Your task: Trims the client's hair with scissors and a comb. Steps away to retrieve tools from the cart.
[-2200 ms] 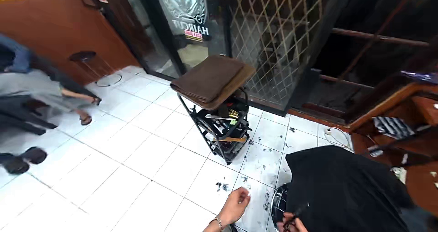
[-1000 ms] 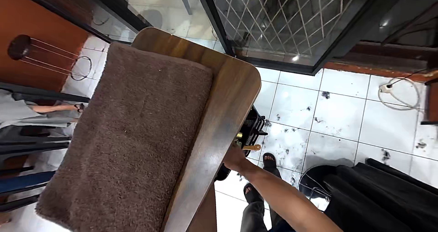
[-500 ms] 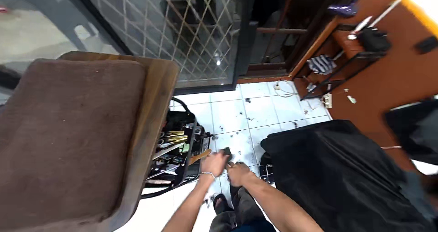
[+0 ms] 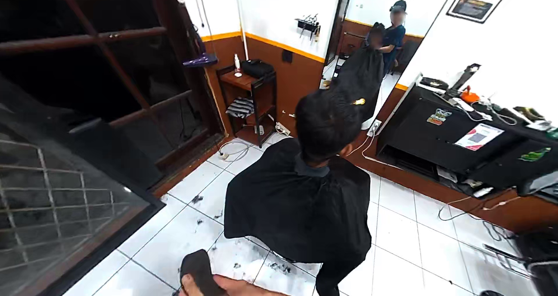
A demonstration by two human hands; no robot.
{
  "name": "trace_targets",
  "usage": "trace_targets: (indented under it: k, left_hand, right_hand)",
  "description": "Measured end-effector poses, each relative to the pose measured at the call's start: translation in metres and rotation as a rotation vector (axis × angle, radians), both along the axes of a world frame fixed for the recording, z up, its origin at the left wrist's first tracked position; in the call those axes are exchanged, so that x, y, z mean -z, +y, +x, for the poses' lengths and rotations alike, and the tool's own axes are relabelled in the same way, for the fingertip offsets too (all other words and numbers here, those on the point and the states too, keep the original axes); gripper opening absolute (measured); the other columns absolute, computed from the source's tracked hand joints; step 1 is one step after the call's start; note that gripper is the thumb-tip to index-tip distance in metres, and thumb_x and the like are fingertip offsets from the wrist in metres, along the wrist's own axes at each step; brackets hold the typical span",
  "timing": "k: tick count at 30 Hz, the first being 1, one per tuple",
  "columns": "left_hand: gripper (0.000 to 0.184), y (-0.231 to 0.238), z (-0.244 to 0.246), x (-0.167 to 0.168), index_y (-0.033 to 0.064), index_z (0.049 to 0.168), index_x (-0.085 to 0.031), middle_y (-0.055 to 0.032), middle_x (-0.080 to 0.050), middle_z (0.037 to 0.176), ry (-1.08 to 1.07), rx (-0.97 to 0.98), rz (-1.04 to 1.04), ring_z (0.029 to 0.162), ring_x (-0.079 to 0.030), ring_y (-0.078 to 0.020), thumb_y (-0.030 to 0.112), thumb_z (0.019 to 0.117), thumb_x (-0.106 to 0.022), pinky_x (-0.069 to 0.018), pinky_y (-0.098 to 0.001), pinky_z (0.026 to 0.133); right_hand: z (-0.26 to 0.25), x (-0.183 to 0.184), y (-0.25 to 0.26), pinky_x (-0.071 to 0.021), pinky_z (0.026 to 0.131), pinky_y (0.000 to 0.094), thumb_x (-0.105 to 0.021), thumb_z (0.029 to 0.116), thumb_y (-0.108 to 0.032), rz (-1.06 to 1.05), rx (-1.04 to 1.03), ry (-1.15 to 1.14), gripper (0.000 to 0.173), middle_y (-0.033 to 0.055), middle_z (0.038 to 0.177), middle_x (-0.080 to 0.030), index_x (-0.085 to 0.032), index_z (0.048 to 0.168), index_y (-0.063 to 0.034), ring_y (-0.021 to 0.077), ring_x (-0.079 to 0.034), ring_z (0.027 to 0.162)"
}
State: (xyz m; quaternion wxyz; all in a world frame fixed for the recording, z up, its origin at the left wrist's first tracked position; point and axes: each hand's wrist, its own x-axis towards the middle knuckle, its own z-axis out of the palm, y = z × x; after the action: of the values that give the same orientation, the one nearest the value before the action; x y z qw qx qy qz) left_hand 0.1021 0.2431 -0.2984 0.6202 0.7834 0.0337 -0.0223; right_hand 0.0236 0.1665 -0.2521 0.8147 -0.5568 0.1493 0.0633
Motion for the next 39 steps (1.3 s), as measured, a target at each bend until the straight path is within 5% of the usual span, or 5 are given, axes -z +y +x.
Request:
trace_targets:
  k: [3, 11, 18, 27, 39]
  left_hand:
    - [0.046, -0.038, -0.058, -0.022, -0.0135, 0.112, -0.06, -0.0082, -0.071, 0.094, -0.092, 0.232, -0.417, 0.09, -0.07, -0.0096, 0.026, 0.1099, -0.037, -0.059, -0.0314, 0.087]
    - [0.04, -0.162, -0.16, -0.1, -0.0044, 0.129, -0.042, -0.0082, -0.05, 0.134, -0.132, 0.384, -0.356, 0.116, -0.058, -0.005, 0.014, 0.0948, -0.053, -0.0537, -0.025, 0.091]
    - [0.032, -0.17, -0.192, -0.09, -0.0053, 0.122, -0.051, -0.0071, -0.06, 0.12, -0.055, 0.344, -0.283, 0.102, -0.065, -0.0066, 0.009, 0.0939, -0.051, -0.0568, -0.0253, 0.085]
    - [0.035, -0.139, -0.156, -0.059, -0.0054, 0.123, -0.051, -0.0094, -0.06, 0.115, 0.048, 0.179, -0.262, 0.092, -0.066, -0.0069, 0.011, 0.0918, -0.055, -0.0564, -0.0244, 0.077]
    - [0.035, 0.013, 0.005, -0.002, -0.0095, 0.128, -0.045, -0.0098, -0.055, 0.114, 0.257, 0.26, -0.287, 0.091, -0.062, -0.0045, 0.007, 0.0977, -0.053, -0.056, -0.0266, 0.077]
  right_hand:
    - [-0.054, -0.012, -0.045, -0.0485, 0.109, 0.0491, -0.078, 0.0876, -0.016, -0.61, 0.25, -0.404, 0.057, 0.0254, 0.132, -0.064, -0.06, 0.136, 0.0076, 0.0326, -0.062, 0.125]
    - [-0.163, -0.103, -0.278, -0.0513, 0.105, 0.0345, -0.065, 0.0969, -0.027, -0.978, 1.06, -0.664, 0.052, 0.0179, 0.133, -0.063, -0.059, 0.136, 0.006, 0.0154, -0.059, 0.124]
    - [-0.144, -0.091, -0.374, -0.0545, 0.091, 0.058, -0.064, 0.0915, -0.028, -1.217, 0.531, 0.154, 0.052, 0.0215, 0.143, -0.054, -0.063, 0.143, -0.0207, 0.0384, -0.063, 0.117]
    - [-0.129, -0.073, -0.274, -0.0608, 0.068, 0.0471, -0.074, 0.0827, -0.032, -1.605, 0.614, -0.402, 0.045, 0.021, 0.124, -0.068, -0.076, 0.122, -0.0094, 0.0332, -0.072, 0.096]
    - [-0.078, -0.069, -0.142, -0.0529, 0.102, 0.0305, -0.066, 0.0955, -0.027, -1.282, 1.063, -0.429, 0.045, 0.0118, 0.124, -0.068, -0.063, 0.125, 0.0073, 0.0088, -0.064, 0.116]
